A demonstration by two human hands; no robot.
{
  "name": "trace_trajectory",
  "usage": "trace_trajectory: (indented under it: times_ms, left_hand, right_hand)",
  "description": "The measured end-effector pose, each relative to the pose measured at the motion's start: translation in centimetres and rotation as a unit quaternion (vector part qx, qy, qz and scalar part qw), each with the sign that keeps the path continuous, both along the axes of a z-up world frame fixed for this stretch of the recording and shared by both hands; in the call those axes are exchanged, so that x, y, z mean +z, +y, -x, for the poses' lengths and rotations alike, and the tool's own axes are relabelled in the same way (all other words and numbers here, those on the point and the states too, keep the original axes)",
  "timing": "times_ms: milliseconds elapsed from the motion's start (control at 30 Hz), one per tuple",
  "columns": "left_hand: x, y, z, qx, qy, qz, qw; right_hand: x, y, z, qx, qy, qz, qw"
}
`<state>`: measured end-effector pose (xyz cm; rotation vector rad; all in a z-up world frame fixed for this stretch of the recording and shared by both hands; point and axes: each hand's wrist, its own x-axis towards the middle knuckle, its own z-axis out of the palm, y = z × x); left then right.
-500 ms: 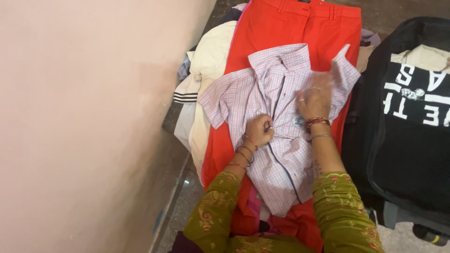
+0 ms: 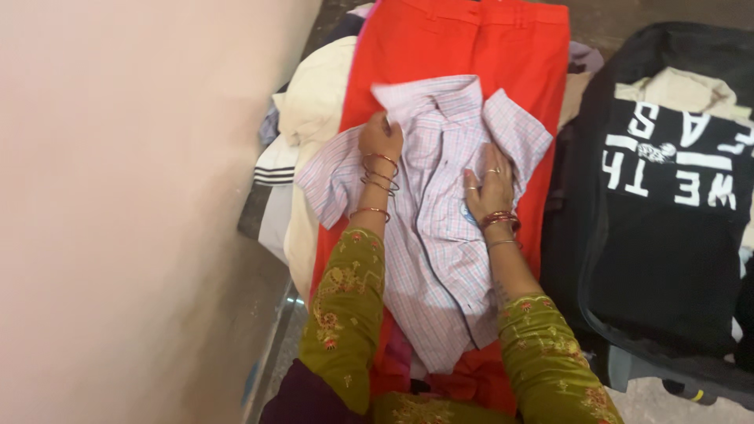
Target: The person smooths a pair of red trousers and then fastens the buttons of a shirt before placing it on top of other clothes in a suitcase.
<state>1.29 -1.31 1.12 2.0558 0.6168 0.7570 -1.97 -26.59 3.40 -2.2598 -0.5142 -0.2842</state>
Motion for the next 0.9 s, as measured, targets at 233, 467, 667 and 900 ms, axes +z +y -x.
trace_trajectory:
  times_ms: [233, 467, 667, 900]
  left_hand:
    - [0.6, -5.8, -1.5, -0.259, 0.097, -0.126, 0.953]
    - [-0.6, -2.5, -1.2, -0.145, 0.061, -0.112, 0.981]
    - [0.8, 3.8, 0.6, -0.032, 0.216, -0.161, 0.963]
    - [3.5, 2.7, 2.1, -0.002, 0.230, -0.180, 0.956]
  right_hand:
    - [-0.6, -0.3, -0.3, -0.006, -0.008, -0.011, 1.000]
    - [-1.9, -0.3, -0.7, -0.011, -0.006, -0.010, 1.000]
    - [-1.2, -0.2, -0.6, -0.021, -0.016, 0.009, 1.000]
    - [2.5, 2.1, -2.1, -0.109, 0.078, 0.068, 0.989]
